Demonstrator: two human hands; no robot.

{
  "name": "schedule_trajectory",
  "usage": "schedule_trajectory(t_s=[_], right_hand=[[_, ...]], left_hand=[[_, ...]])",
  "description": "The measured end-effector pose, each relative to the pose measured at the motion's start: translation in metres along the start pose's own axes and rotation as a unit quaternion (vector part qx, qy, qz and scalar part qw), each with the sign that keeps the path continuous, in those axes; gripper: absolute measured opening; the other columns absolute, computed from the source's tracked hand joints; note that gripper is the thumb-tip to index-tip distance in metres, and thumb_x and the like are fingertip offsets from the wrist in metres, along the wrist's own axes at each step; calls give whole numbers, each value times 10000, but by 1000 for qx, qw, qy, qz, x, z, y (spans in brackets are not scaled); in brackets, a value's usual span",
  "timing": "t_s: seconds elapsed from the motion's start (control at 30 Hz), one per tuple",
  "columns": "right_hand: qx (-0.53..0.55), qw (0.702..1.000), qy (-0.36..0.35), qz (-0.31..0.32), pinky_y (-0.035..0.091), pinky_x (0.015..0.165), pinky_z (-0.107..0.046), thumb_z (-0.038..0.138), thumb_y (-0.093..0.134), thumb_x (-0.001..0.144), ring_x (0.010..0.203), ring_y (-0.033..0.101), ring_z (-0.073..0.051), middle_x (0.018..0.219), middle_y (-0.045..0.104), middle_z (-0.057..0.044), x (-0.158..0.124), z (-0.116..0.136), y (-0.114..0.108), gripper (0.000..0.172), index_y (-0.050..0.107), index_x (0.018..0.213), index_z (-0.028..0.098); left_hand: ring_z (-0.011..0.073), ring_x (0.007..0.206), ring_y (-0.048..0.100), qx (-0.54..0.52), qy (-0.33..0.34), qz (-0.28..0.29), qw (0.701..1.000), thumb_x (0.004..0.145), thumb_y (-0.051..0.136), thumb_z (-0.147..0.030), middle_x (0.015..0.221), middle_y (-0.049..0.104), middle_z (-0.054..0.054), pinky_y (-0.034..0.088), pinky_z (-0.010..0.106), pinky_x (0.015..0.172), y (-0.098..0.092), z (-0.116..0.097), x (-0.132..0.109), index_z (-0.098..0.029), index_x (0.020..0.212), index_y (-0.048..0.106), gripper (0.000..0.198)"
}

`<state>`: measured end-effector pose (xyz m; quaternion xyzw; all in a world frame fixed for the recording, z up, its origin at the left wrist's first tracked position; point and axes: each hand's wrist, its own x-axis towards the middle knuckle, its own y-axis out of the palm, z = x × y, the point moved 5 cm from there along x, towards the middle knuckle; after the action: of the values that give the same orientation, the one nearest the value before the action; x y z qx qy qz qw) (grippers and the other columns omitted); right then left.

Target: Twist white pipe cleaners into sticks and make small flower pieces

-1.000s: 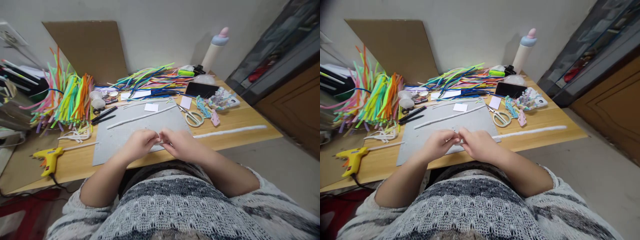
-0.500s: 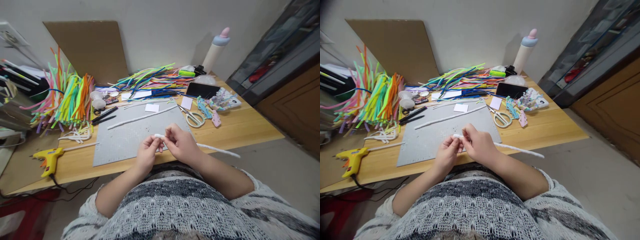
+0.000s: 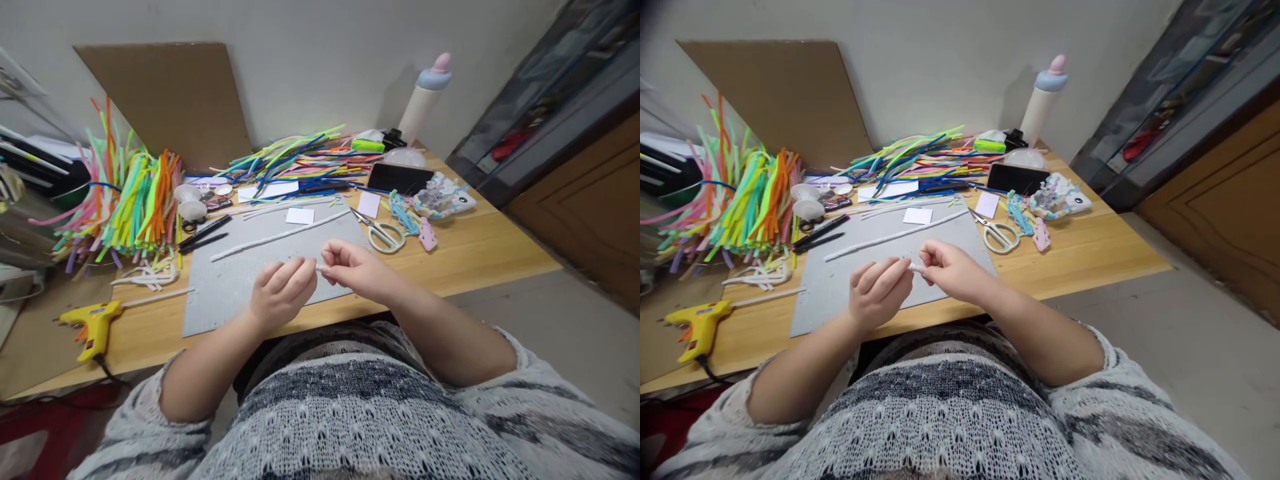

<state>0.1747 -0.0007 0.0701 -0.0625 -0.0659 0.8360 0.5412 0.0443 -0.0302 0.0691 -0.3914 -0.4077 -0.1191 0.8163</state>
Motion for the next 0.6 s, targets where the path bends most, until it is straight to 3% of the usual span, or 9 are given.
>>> schedule_trajectory(t_s=[0.1,0.2,0.3,0.37,0.5,0.6], right_hand=[[93,991,70,65,202,389,-167,181,504,764,409,287,-42,511,414,94,3,1,2,200,316,703,212],[167,968,139,129,110,352,-168,185,521,756,356,215,-31,497,436,102,2,-2,9,232,295,721,223],[218,939,188,186,66,354,-173,179,515,745,345,179,-29,506,453,101,0,-9,18,230,291,733,228],[224,934,196,199,61,357,-174,175,501,742,342,163,-31,508,458,102,1,-13,22,224,284,735,231],[128,977,114,131,173,384,-174,182,483,757,386,263,-50,510,441,93,8,-15,20,217,275,711,225],[-88,995,-10,49,273,476,-196,191,502,765,507,392,-75,552,444,63,9,-8,15,200,326,670,205]], left_hand=[[180,944,584,-71,44,45,995,784,582,-128,1005,658,60,413,318,826,0,9,2,-202,843,608,99],[152,804,593,-168,66,75,981,797,550,-119,876,662,29,447,311,767,-1,19,5,-243,849,602,145],[133,677,563,-204,109,108,967,812,536,-133,755,643,1,450,289,676,-3,20,7,-266,845,595,150],[131,639,546,-223,101,136,960,825,522,-148,723,629,8,443,284,643,-1,20,8,-247,837,592,122],[137,686,558,-304,-82,201,928,875,396,-148,754,622,53,442,270,639,9,24,7,-179,814,584,200],[112,623,542,-383,-253,252,852,861,423,-177,680,607,23,416,224,577,20,29,0,-163,748,568,184]])
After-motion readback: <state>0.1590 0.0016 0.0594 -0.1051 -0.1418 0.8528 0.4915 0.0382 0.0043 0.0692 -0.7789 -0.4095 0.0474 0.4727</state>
